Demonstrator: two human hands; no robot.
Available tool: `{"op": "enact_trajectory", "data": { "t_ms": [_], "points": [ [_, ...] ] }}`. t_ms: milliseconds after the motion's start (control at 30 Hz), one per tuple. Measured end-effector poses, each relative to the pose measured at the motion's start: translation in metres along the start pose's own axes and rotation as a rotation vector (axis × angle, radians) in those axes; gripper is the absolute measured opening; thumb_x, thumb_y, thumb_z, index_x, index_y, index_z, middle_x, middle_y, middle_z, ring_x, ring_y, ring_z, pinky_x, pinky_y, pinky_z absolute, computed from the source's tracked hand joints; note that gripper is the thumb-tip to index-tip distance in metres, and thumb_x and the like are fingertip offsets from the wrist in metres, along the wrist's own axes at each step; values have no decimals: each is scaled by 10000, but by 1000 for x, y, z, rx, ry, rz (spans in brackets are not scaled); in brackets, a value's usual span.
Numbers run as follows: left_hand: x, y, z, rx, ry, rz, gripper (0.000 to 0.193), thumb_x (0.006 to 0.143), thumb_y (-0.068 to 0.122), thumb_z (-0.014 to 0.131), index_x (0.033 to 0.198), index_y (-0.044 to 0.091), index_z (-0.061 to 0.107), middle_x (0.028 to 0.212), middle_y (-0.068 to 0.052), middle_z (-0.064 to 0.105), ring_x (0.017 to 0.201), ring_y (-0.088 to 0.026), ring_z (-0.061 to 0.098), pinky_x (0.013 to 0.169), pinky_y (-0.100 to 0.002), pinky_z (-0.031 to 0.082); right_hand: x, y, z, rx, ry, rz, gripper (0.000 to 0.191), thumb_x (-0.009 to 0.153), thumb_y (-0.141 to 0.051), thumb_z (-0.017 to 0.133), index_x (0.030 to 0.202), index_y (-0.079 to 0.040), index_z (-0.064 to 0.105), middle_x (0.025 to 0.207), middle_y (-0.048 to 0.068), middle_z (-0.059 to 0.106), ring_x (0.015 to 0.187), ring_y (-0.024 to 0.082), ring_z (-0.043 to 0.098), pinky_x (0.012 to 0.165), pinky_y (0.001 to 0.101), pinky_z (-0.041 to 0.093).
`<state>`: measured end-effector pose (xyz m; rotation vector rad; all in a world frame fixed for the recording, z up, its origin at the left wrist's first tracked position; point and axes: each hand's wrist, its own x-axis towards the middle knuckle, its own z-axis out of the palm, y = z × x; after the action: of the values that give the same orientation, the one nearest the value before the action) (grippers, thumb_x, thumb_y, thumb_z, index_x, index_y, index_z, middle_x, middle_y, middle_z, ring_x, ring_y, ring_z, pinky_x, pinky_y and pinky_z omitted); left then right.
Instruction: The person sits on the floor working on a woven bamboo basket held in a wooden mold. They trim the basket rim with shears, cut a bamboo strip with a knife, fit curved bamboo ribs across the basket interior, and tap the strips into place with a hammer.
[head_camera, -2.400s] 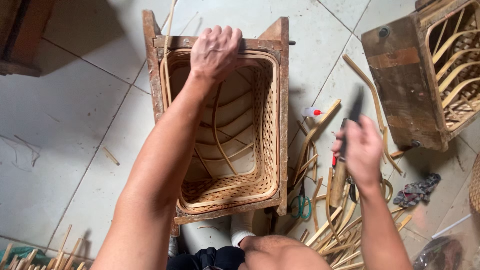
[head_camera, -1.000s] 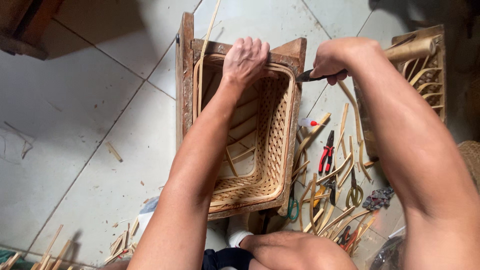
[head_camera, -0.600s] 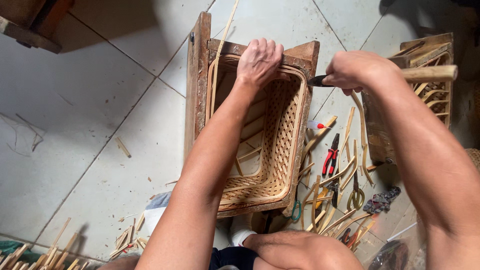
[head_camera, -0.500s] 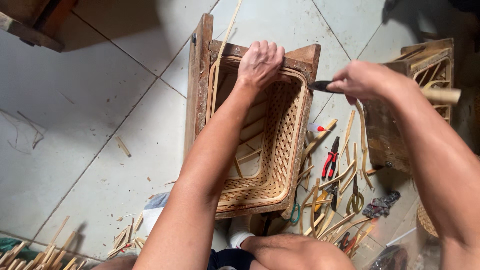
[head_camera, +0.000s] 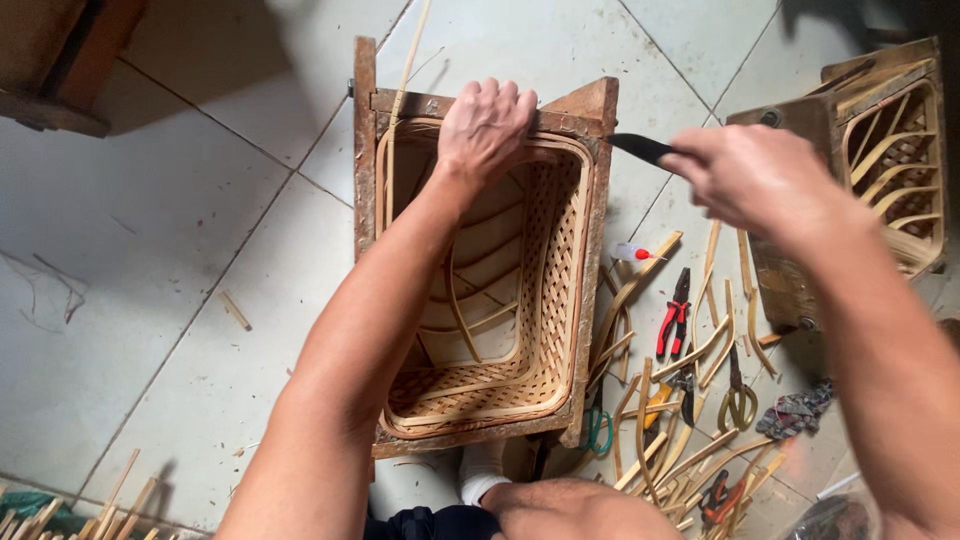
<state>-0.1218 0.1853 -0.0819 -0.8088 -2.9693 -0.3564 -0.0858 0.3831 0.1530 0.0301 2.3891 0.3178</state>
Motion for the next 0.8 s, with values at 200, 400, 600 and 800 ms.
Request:
{"op": "enact_trajectory", "data": {
  "t_ms": [200, 400, 600, 800],
  "points": [
    [-3, -1, 9, 55, 35, 21, 811, 850, 873, 516, 980, 75, 578, 804, -69, 614, 688, -167, 573, 611, -354, 506, 47, 4, 40, -93, 220, -195, 352, 1094, -459, 482, 1114, -229, 749, 715, 58, 711, 609, 257, 650, 623, 446, 518],
    [-9, 3, 2, 15, -33, -27, 821, 785, 874, 578, 960, 73, 593, 850, -91, 647, 755, -197, 599, 687, -408, 500, 64, -5, 32, -314, 361, -338, 260, 1078, -399, 565, 1085, -270, 791, 787, 76, 733, 718, 251, 686, 630, 428, 533],
    [-1, 11, 11, 18, -165, -71, 873, 802, 918, 538, 868, 49, 581, 772, -66, 616, 677, -175, 577, 565, -350, 481, 103, -9, -3, -256, -34, -214, 319, 976, -498, 643, 1196, -307, 772, 804, 31, 795, 759, 197, 738, 728, 422, 585],
    [-3, 6, 16, 55, 87, -19, 840, 819, 907, 470, 836, 74, 573, 677, -65, 574, 567, -143, 537, 472, -339, 494, 79, 3, 3, 21, -36, -154, 346, 944, -511, 638, 1165, -284, 779, 808, -2, 755, 691, 185, 723, 725, 405, 557]
  ]
}}
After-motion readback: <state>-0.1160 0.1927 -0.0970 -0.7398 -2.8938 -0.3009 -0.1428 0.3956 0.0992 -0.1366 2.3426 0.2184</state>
